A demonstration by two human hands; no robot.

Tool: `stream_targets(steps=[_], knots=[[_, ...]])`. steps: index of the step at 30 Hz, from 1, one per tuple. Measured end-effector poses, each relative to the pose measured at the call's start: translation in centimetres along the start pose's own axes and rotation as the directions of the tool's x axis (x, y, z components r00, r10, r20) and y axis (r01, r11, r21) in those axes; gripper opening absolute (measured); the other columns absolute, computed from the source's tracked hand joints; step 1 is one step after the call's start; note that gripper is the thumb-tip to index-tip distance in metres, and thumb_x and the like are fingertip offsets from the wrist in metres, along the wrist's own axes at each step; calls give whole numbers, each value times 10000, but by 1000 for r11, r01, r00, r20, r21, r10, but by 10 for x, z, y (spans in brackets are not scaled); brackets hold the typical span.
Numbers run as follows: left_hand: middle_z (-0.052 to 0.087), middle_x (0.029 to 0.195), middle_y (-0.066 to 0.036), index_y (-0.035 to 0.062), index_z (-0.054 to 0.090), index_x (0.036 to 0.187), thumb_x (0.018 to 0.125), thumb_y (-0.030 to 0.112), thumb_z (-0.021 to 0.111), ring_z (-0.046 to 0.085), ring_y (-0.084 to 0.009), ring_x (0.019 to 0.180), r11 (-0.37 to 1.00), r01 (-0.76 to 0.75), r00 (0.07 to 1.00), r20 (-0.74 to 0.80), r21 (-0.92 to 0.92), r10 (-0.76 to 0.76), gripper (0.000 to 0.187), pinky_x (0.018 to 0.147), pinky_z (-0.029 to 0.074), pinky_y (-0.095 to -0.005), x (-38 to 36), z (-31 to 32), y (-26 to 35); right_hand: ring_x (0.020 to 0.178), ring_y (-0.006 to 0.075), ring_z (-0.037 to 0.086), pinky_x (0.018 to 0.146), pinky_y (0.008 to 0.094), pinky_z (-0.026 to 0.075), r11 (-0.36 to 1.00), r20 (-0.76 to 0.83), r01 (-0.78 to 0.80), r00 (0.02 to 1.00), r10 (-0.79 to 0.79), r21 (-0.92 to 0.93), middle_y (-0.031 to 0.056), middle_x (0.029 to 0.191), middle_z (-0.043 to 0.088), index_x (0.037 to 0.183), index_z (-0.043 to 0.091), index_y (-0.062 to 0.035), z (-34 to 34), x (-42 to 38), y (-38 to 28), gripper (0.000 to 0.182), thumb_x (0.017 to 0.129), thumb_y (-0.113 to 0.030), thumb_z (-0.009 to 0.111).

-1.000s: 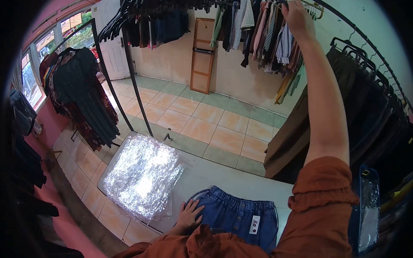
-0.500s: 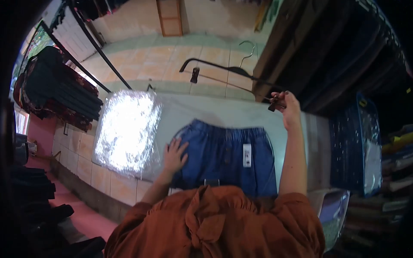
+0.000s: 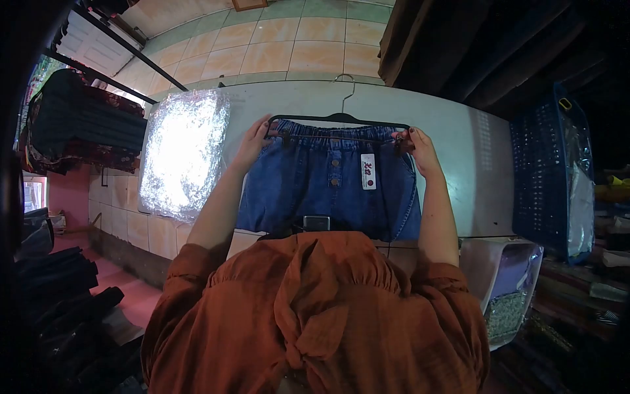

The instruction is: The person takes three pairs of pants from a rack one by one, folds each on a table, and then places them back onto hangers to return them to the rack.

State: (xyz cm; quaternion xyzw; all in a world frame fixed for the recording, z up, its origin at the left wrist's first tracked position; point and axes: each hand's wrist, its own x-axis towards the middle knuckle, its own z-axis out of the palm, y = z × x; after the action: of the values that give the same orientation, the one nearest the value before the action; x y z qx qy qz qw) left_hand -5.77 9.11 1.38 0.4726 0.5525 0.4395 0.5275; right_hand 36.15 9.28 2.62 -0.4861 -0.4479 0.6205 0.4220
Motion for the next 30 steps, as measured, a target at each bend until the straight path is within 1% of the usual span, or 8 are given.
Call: stream_targets(steps=[4, 6, 10, 16, 17, 19, 29, 30], knots=[[598, 953, -43, 59, 503, 1215, 926, 144, 459, 552, -73, 768, 997, 79, 993, 88, 14, -80, 304, 711, 485, -211, 14, 3, -3, 829, 163, 601, 771, 318, 461, 1000, -1, -20, 1000, 20, 2, 108, 973, 639, 911, 543, -65, -11, 16, 8, 225, 941, -251, 421], [597, 929, -38, 56, 523, 1195, 920, 131, 473, 549, -72, 758, 996, 94, 994, 56, 6, -94, 289, 706, 484, -206, 17, 5, -8, 831, 168, 608, 784, 316, 464, 774, -192, 124, 933, -304, -621, 92, 917, 642, 962, 571, -43, -15, 32, 24, 155, 880, -166, 524], [595, 870, -22, 39, 588, 1117, 886, 111, 538, 553, -83, 757, 991, 133, 991, 0, -24, -133, 247, 695, 480, -217, 25, 14, -10, 820, 199, 620, 754, 309, 474, 643, -162, 367, 774, -612, -672, 99, 870, 635, 964, 598, -32, 51, 52, -15, 177, 805, -109, 610], [602, 837, -67, 70, 660, 1011, 802, 124, 644, 579, -151, 753, 947, -153, 987, -8, 284, 162, 216, 699, 470, -271, 43, 16, -4, 907, 292, 579, 810, 360, 451, 299, 477, 648, 736, -480, -700, 122, 955, 622, 966, 615, -52, 170, 91, -19, 360, 689, -262, 710], [602, 837, -67, 70, 660, 1011, 802, 124, 644, 579, -151, 753, 947, -146, 987, -15, 285, 157, 216, 699, 470, -271, 44, 15, -3, 907, 292, 579, 810, 360, 451, 302, 482, 652, 735, -476, -696, 122, 955, 622, 966, 615, -52, 178, 99, -18, 360, 689, -262, 710], [595, 814, -86, 106, 666, 1010, 782, 125, 657, 585, -176, 756, 915, -178, 983, 28, 362, 180, 229, 705, 463, -282, 44, 13, -1, 828, 283, 607, 756, 354, 464, 355, 497, 458, 867, 23, -815, 119, 878, 641, 955, 617, -50, 193, 112, -26, 366, 672, -259, 719], [627, 925, -122, 61, 661, 963, 850, 292, 564, 586, -260, 870, 920, -281, 958, 30, 273, 284, 274, 784, 445, -336, 53, 14, -23, 720, 288, 612, 656, 355, 466, 375, 521, 440, 840, 149, -816, 128, 734, 633, 786, 637, -38, 202, 148, -7, 325, 608, -281, 759], [632, 930, -132, 58, 651, 976, 857, 322, 541, 579, -271, 904, 851, -96, 958, -186, 516, 221, 309, 805, 438, -346, 51, 19, -26, 720, 288, 612, 656, 355, 466, 376, 520, 438, 841, 151, -817, 128, 734, 633, 786, 637, -38, 201, 151, -7, 325, 608, -281, 759]])
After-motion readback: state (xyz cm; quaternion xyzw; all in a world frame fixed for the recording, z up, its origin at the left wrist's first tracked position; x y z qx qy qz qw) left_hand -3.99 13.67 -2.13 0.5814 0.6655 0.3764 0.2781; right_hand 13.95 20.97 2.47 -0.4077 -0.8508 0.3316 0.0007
